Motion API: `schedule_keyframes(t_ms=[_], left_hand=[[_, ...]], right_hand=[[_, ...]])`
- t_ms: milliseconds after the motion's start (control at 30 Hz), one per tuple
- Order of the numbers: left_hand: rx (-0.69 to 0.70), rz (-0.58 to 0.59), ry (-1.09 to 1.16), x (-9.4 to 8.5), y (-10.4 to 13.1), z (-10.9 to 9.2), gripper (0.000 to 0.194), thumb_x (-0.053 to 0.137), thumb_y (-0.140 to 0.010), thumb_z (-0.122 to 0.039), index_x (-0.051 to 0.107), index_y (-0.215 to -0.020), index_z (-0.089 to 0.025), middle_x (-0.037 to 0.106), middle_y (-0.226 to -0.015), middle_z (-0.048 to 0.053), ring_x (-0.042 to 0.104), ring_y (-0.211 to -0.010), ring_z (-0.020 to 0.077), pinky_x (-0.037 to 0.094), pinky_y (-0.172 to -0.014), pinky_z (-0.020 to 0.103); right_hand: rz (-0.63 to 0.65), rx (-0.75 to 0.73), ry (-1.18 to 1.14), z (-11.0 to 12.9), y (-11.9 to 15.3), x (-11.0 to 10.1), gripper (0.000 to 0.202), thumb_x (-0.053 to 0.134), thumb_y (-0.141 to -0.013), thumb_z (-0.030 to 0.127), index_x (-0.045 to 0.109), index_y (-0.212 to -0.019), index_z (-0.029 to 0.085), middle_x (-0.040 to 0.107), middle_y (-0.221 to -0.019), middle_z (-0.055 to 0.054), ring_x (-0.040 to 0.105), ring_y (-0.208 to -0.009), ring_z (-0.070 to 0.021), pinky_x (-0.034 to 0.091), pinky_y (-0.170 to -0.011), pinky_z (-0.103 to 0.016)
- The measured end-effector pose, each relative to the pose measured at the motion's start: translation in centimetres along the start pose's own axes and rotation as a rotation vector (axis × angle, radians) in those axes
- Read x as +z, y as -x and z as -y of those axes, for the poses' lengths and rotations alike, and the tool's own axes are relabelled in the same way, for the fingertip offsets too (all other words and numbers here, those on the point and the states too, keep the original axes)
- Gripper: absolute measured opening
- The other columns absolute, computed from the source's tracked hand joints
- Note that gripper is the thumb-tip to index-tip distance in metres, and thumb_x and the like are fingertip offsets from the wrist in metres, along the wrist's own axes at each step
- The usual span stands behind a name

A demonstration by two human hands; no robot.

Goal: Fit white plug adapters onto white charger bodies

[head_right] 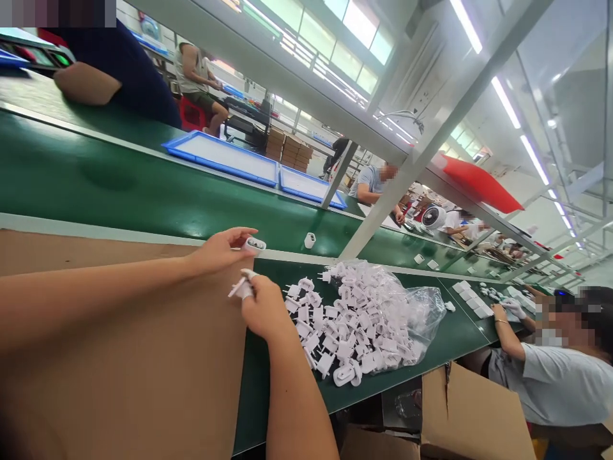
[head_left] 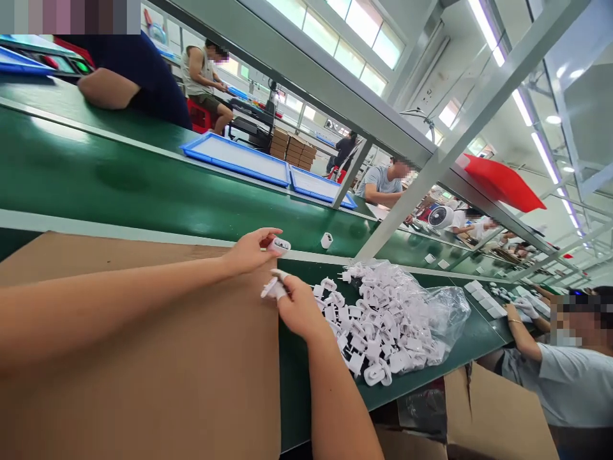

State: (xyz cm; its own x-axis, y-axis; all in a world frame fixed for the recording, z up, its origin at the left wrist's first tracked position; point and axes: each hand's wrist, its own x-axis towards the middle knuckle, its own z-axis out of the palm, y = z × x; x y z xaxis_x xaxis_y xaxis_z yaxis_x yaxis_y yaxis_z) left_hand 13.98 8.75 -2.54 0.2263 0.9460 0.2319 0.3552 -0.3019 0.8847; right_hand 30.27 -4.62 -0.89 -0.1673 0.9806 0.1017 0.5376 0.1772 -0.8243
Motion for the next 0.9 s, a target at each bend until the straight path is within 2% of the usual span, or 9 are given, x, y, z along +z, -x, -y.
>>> schedule_keyframes(t_ms=[100, 167, 267, 333, 433, 533, 600, 767, 900], left_hand=[[-0.052, -0.003, 0.08, -3.1, 5.1, 1.1, 0.068, 0.077, -0.072, -0.054, 0.068, -0.133, -0.024, 0.079, -0.12, 0.009, 0.074, -0.115, 0.0321, 0.061, -0.107, 0.046], [-0.113, -0.005, 0.108, -4.3, 8.3, 1.7, 0.067, 0.078, -0.069, -0.058, 0.07, -0.129, -0.028, 0.08, -0.12, 0.006, 0.074, -0.118, 0.0339, 0.063, -0.105, 0.044], [-0.186, 0.033, 0.148, -4.8, 12.0, 2.1, 0.066, 0.079, -0.068, -0.062, 0.07, -0.125, -0.029, 0.081, -0.116, 0.005, 0.076, -0.113, 0.0339, 0.065, -0.101, 0.045], [-0.222, 0.06, 0.198, -4.7, 13.2, 2.0, 0.073, 0.079, -0.066, -0.063, 0.068, -0.129, -0.027, 0.08, -0.119, 0.006, 0.076, -0.111, 0.0328, 0.065, -0.102, 0.046], [-0.211, 0.068, 0.181, -4.7, 13.6, 1.6, 0.078, 0.081, -0.062, -0.065, 0.069, -0.126, -0.023, 0.078, -0.126, 0.009, 0.074, -0.114, 0.0331, 0.063, -0.102, 0.044], [-0.182, 0.164, 0.099, -5.1, 13.3, 1.1, 0.06, 0.077, -0.067, -0.069, 0.075, -0.106, -0.023, 0.079, -0.111, 0.007, 0.074, -0.106, 0.0327, 0.061, -0.093, 0.042], [-0.167, 0.221, 0.087, -5.3, 13.2, 0.9, 0.055, 0.073, -0.071, -0.07, 0.077, -0.101, -0.024, 0.078, -0.103, 0.005, 0.073, -0.101, 0.0311, 0.059, -0.088, 0.039], [-0.083, 0.209, 0.021, -5.1, 13.2, 1.2, 0.051, 0.068, -0.075, -0.071, 0.076, -0.092, -0.023, 0.074, -0.095, 0.005, 0.068, -0.096, 0.0288, 0.052, -0.08, 0.036], [-0.02, 0.233, 0.004, -4.7, 12.9, 2.3, 0.048, 0.064, -0.079, -0.07, 0.073, -0.081, -0.023, 0.07, -0.089, 0.005, 0.066, -0.092, 0.0274, 0.05, -0.078, 0.036]], right_hand=[[-0.058, 0.112, -0.303, 0.0, -0.3, -0.1, 0.052, 0.056, -0.088, 0.02, 0.067, -0.139, 0.02, 0.078, -0.111, -0.004, 0.07, -0.093, -0.0175, 0.059, -0.083, -0.03], [-0.053, 0.146, -0.444, 0.2, -0.4, 0.0, 0.049, 0.062, -0.085, 0.028, 0.067, -0.134, 0.021, 0.077, -0.106, -0.004, 0.068, -0.086, -0.0167, 0.057, -0.072, -0.027], [-0.025, 0.151, -0.515, 0.6, -0.2, 0.4, 0.043, 0.068, -0.078, 0.032, 0.069, -0.12, 0.022, 0.077, -0.106, -0.005, 0.068, -0.084, -0.0169, 0.052, -0.065, -0.026], [-0.019, 0.164, -0.519, 0.9, -0.1, 0.9, 0.041, 0.073, -0.075, 0.034, 0.07, -0.114, 0.021, 0.078, -0.104, -0.006, 0.067, -0.082, -0.0163, 0.048, -0.063, -0.025], [-0.076, 0.163, -0.495, 1.1, 0.0, 1.8, 0.042, 0.081, -0.074, 0.039, 0.071, -0.111, 0.02, 0.079, -0.104, -0.006, 0.07, -0.087, -0.0181, 0.051, -0.068, -0.027], [-0.193, 0.054, -0.359, 1.0, 0.3, 2.7, 0.037, 0.082, -0.079, 0.039, 0.074, -0.11, 0.021, 0.08, -0.111, -0.007, 0.072, -0.097, -0.0207, 0.056, -0.083, -0.034], [-0.236, -0.055, -0.208, 0.9, 0.5, 3.2, 0.027, 0.078, -0.086, 0.034, 0.076, -0.11, 0.022, 0.079, -0.111, -0.006, 0.069, -0.095, -0.0199, 0.056, -0.086, -0.035], [-0.212, -0.372, 0.137, 0.8, 0.7, 4.2, 0.023, 0.063, -0.096, 0.021, 0.076, -0.114, 0.024, 0.078, -0.109, -0.008, 0.067, -0.096, -0.0218, 0.056, -0.086, -0.037], [-0.152, -0.451, 0.316, 0.7, 0.2, 4.8, 0.028, 0.063, -0.094, 0.015, 0.075, -0.118, 0.022, 0.079, -0.111, -0.009, 0.069, -0.104, -0.0235, 0.058, -0.09, -0.036]])
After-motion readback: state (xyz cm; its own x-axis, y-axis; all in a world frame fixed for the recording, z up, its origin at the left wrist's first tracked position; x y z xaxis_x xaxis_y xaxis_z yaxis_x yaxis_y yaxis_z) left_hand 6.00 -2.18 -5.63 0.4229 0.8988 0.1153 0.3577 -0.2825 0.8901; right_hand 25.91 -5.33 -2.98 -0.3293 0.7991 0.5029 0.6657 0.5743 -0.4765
